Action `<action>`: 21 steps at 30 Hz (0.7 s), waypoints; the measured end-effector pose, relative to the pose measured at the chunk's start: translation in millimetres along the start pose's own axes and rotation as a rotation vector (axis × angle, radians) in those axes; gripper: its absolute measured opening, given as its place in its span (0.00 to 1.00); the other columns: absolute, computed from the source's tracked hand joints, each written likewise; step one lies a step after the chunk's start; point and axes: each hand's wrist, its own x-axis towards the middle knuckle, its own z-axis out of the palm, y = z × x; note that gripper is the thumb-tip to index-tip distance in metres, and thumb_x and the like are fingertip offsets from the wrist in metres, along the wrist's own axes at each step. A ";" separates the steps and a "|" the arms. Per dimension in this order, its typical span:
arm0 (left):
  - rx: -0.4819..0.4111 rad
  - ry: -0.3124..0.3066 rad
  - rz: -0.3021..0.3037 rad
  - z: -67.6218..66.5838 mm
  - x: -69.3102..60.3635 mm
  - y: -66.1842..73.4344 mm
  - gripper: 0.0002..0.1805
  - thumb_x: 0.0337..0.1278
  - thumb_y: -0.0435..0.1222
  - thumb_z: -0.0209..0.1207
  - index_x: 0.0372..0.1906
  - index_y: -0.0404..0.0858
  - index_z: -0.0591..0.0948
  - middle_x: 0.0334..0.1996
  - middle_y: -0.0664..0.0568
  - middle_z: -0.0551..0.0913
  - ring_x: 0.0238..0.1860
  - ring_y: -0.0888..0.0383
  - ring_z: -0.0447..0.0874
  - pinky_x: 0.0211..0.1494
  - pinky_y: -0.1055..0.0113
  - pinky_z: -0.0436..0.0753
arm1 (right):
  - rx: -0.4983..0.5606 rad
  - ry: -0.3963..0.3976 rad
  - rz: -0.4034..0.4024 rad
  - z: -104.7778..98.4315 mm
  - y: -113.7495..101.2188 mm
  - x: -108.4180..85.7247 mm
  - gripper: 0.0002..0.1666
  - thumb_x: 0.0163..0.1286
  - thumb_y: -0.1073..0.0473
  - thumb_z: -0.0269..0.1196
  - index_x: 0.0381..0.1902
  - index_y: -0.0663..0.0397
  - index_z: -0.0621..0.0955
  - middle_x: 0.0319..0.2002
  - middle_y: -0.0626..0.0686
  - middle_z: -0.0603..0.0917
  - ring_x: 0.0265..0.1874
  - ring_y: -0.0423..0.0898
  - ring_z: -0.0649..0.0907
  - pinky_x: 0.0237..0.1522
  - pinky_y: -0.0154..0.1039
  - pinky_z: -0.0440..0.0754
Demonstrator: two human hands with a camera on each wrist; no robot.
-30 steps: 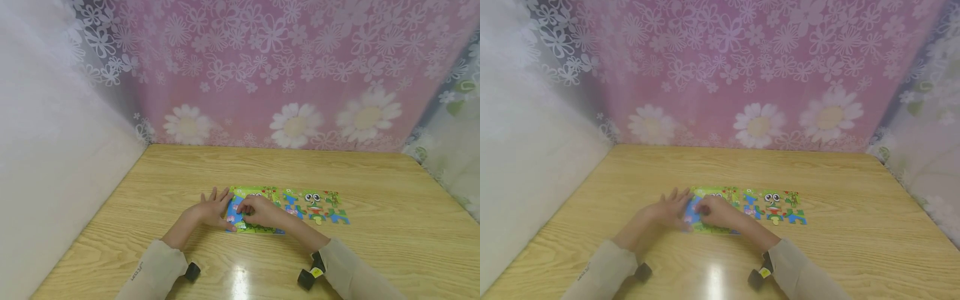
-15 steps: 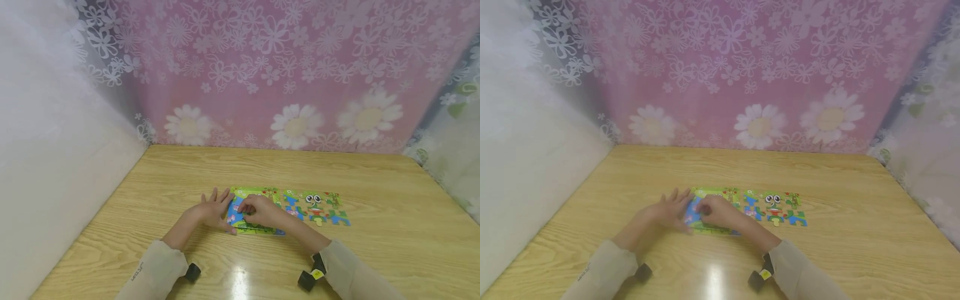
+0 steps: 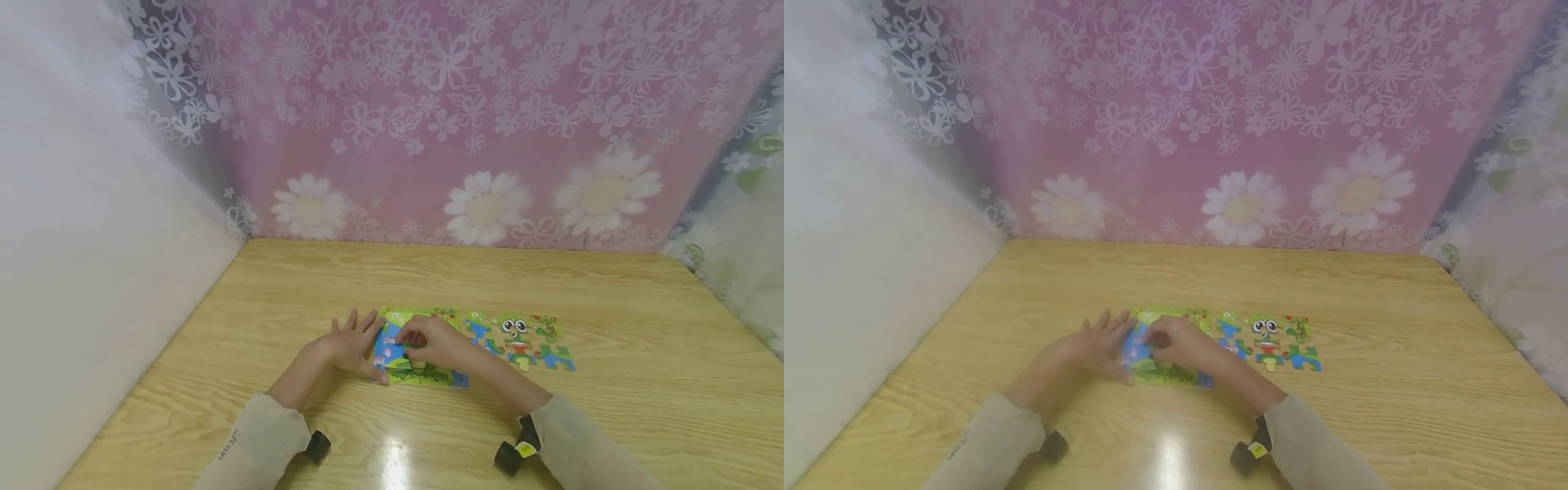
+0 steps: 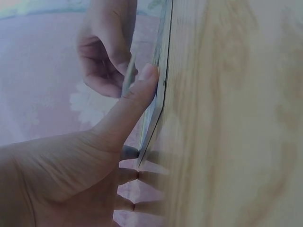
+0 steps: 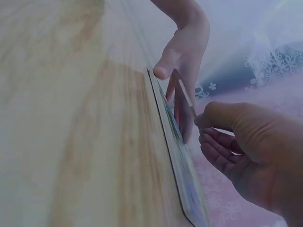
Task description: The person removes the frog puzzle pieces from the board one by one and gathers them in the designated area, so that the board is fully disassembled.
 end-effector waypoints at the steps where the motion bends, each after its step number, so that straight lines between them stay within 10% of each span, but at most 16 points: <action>1: -0.001 0.001 -0.002 0.2 0.8 -0.2 0.63 0.38 0.65 0.60 0.73 0.40 0.41 0.71 0.44 0.34 0.67 0.36 0.26 0.59 0.34 0.36 | -0.004 0.004 0.001 -2.5 -0.3 -1.8 0.11 0.59 0.66 0.64 0.41 0.55 0.80 0.37 0.45 0.79 0.35 0.39 0.77 0.39 0.32 0.77; 21: -0.120 0.106 0.017 0.0 -5.6 -0.8 0.51 0.47 0.55 0.63 0.71 0.36 0.53 0.70 0.40 0.47 0.69 0.40 0.39 0.62 0.37 0.44 | -0.105 0.129 -0.072 -50.1 20.6 -73.3 0.11 0.56 0.70 0.64 0.37 0.55 0.80 0.35 0.45 0.81 0.32 0.40 0.78 0.34 0.37 0.78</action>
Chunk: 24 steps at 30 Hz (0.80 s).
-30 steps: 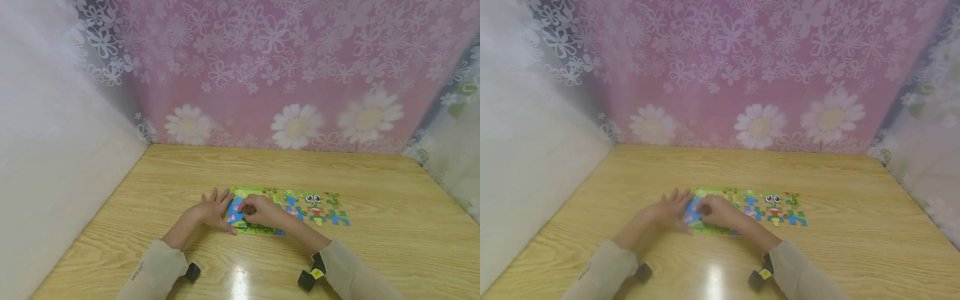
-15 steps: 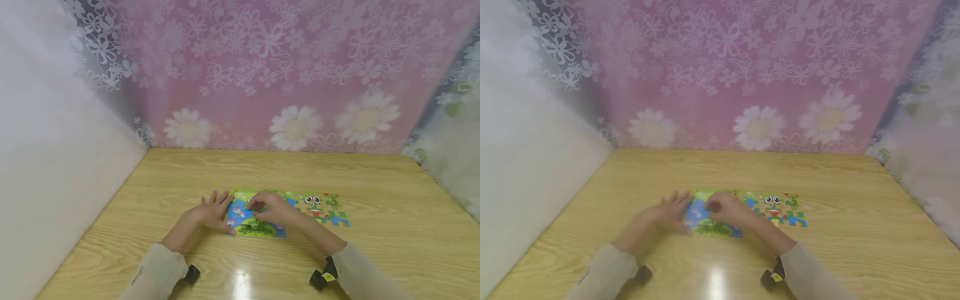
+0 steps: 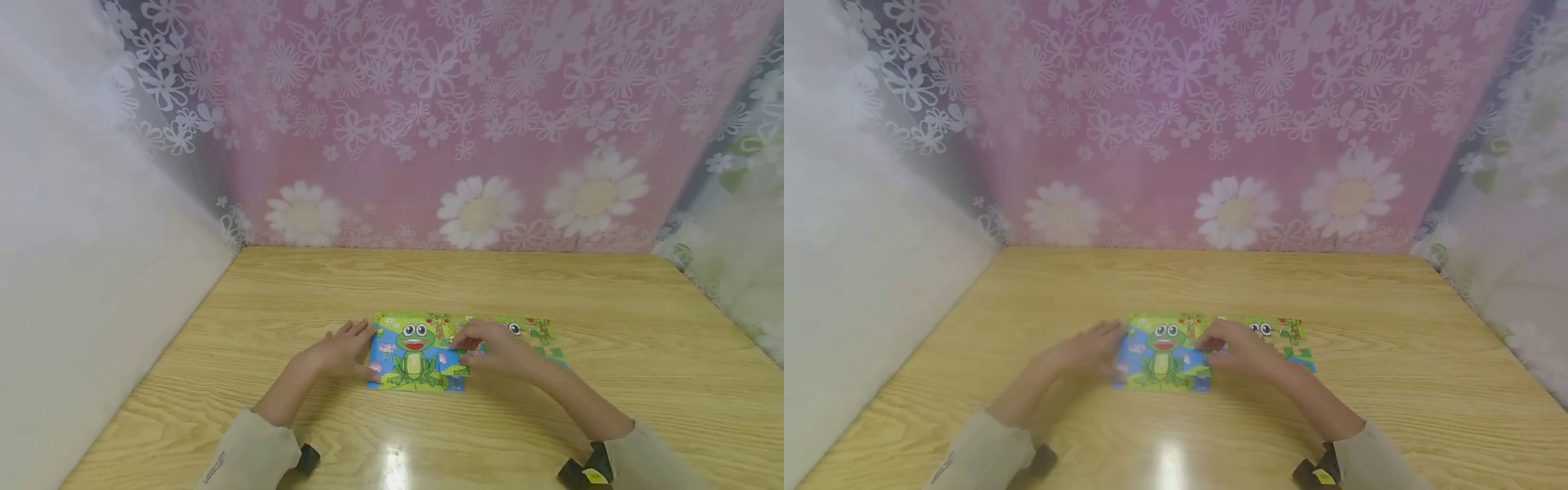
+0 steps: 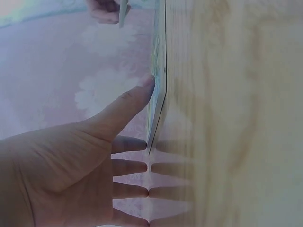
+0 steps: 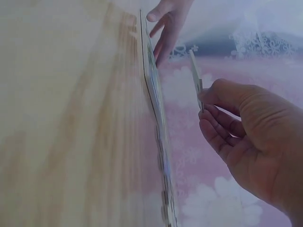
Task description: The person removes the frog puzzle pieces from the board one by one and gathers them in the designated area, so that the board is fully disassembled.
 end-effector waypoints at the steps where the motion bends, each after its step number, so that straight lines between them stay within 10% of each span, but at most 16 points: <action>1: -0.005 0.005 0.002 0.5 -0.3 -0.1 0.51 0.47 0.55 0.63 0.70 0.35 0.54 0.70 0.40 0.47 0.68 0.39 0.40 0.61 0.37 0.45 | -0.006 -0.001 0.002 -2.0 1.9 -4.2 0.11 0.56 0.70 0.65 0.37 0.55 0.80 0.35 0.44 0.81 0.32 0.40 0.78 0.34 0.37 0.78; 24: 0.035 0.046 0.039 13.2 -5.9 -3.9 0.53 0.49 0.60 0.57 0.72 0.36 0.49 0.70 0.40 0.44 0.68 0.37 0.36 0.60 0.35 0.41 | -0.015 -0.047 0.021 -4.3 24.0 -48.9 0.12 0.55 0.69 0.67 0.36 0.50 0.81 0.35 0.41 0.79 0.33 0.38 0.76 0.35 0.33 0.77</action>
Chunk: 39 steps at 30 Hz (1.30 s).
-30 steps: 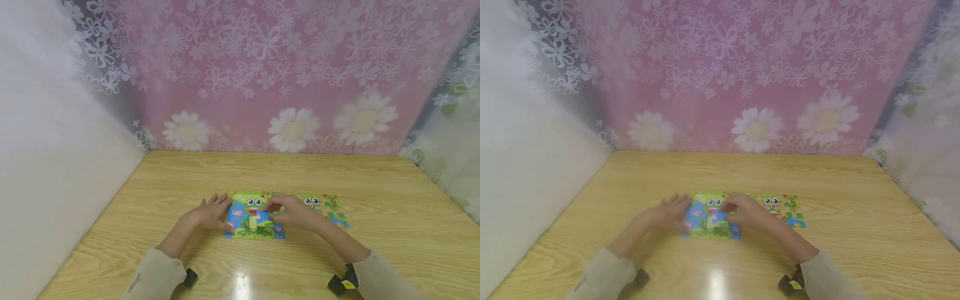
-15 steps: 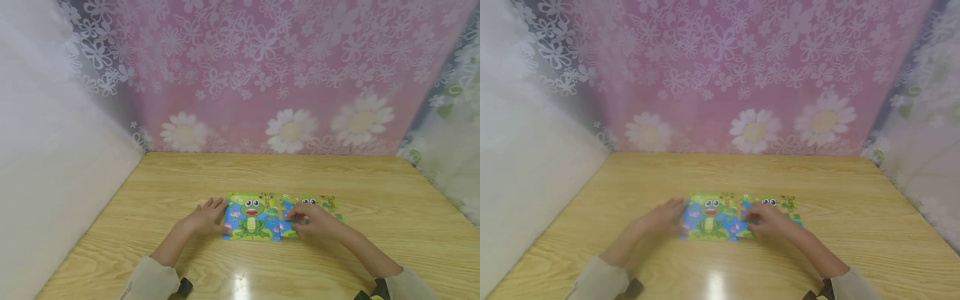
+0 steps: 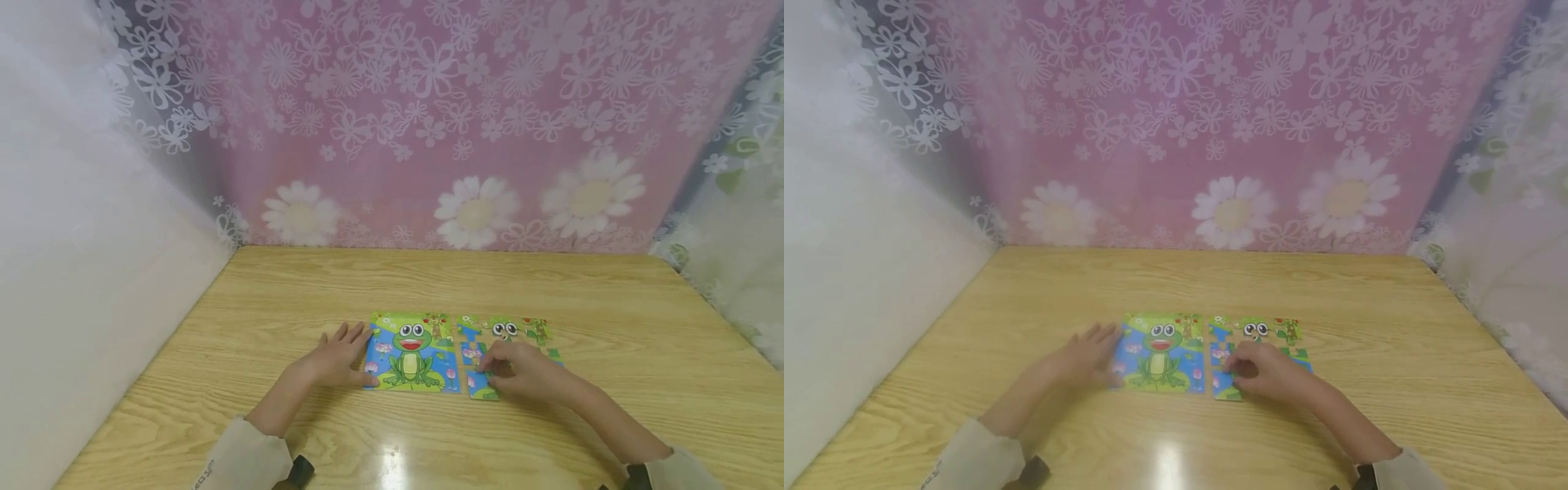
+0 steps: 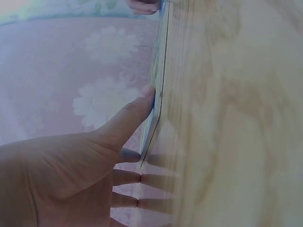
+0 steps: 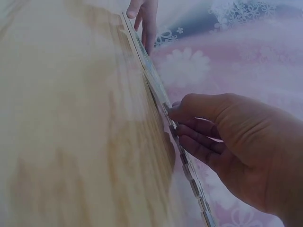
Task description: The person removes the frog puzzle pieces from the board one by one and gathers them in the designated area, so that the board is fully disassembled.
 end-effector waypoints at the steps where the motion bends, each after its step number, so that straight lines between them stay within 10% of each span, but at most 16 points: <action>1: -0.002 -0.002 -0.001 0.3 0.1 -0.4 0.53 0.49 0.60 0.57 0.72 0.36 0.49 0.70 0.40 0.44 0.68 0.37 0.36 0.60 0.35 0.41 | 0.005 -0.003 0.000 0.1 0.0 -0.4 0.12 0.55 0.69 0.66 0.36 0.50 0.81 0.35 0.41 0.79 0.34 0.39 0.76 0.36 0.33 0.77; 39: -0.002 -0.023 -0.004 -2.7 -1.1 3.8 0.52 0.50 0.58 0.58 0.71 0.35 0.50 0.70 0.39 0.44 0.68 0.37 0.35 0.60 0.35 0.40 | 0.066 -0.038 -0.002 -2.3 -8.9 10.1 0.11 0.60 0.70 0.63 0.40 0.54 0.79 0.37 0.46 0.78 0.37 0.40 0.78 0.39 0.33 0.78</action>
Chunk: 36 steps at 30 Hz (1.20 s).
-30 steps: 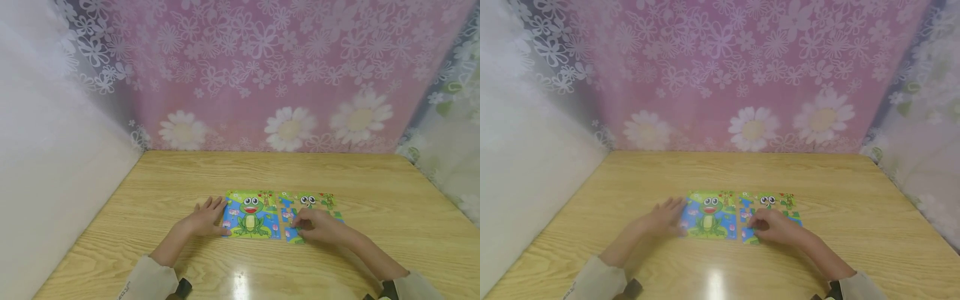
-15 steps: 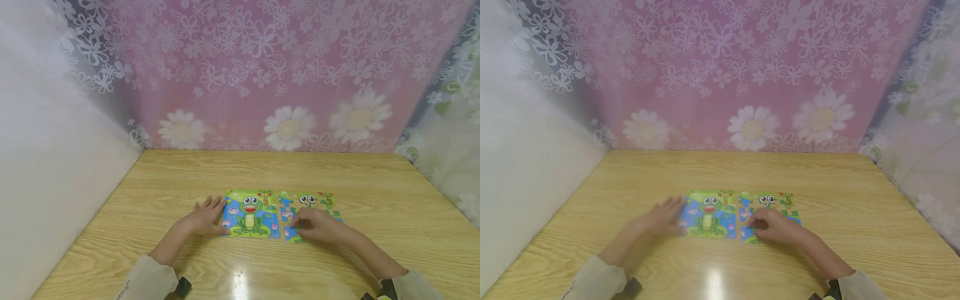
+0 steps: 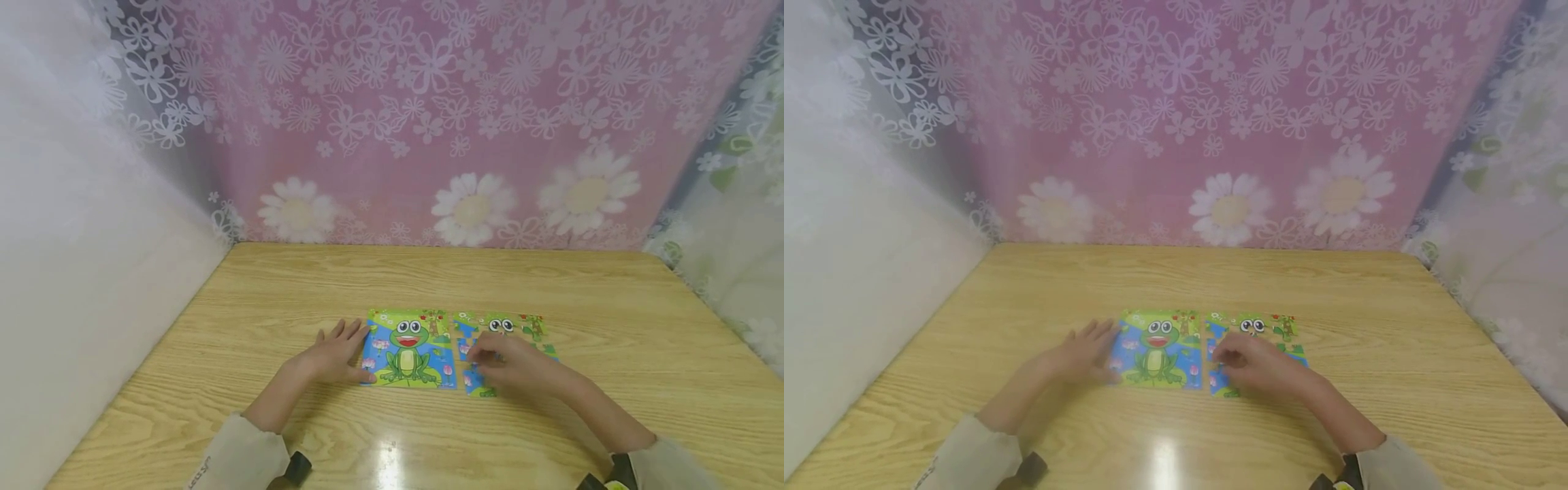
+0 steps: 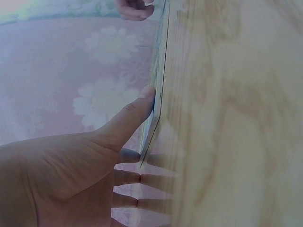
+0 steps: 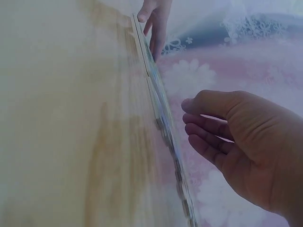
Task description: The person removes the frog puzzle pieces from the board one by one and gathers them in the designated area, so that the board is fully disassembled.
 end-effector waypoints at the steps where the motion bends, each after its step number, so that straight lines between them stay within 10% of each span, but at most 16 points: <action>1: 0.002 0.000 -0.001 -0.4 -0.4 0.0 0.52 0.50 0.58 0.58 0.71 0.35 0.50 0.70 0.39 0.44 0.68 0.37 0.35 0.61 0.35 0.40 | -0.009 -0.002 0.004 0.6 -2.1 3.9 0.10 0.60 0.69 0.63 0.39 0.54 0.79 0.37 0.46 0.78 0.37 0.40 0.78 0.39 0.34 0.78; 17: -0.008 -0.010 -0.019 -3.1 -1.9 3.0 0.51 0.51 0.57 0.58 0.71 0.35 0.50 0.70 0.40 0.44 0.68 0.38 0.36 0.61 0.36 0.40 | -0.168 -0.187 0.101 32.8 -25.1 67.3 0.18 0.60 0.54 0.64 0.49 0.48 0.79 0.47 0.44 0.75 0.42 0.43 0.75 0.41 0.39 0.75; 36: 0.018 -0.011 -0.029 0.9 1.9 -1.3 0.52 0.49 0.60 0.57 0.72 0.37 0.49 0.71 0.41 0.44 0.68 0.38 0.35 0.61 0.36 0.40 | -0.134 -0.172 0.023 38.4 -28.2 70.5 0.19 0.57 0.59 0.67 0.48 0.46 0.78 0.45 0.45 0.73 0.39 0.43 0.74 0.37 0.34 0.75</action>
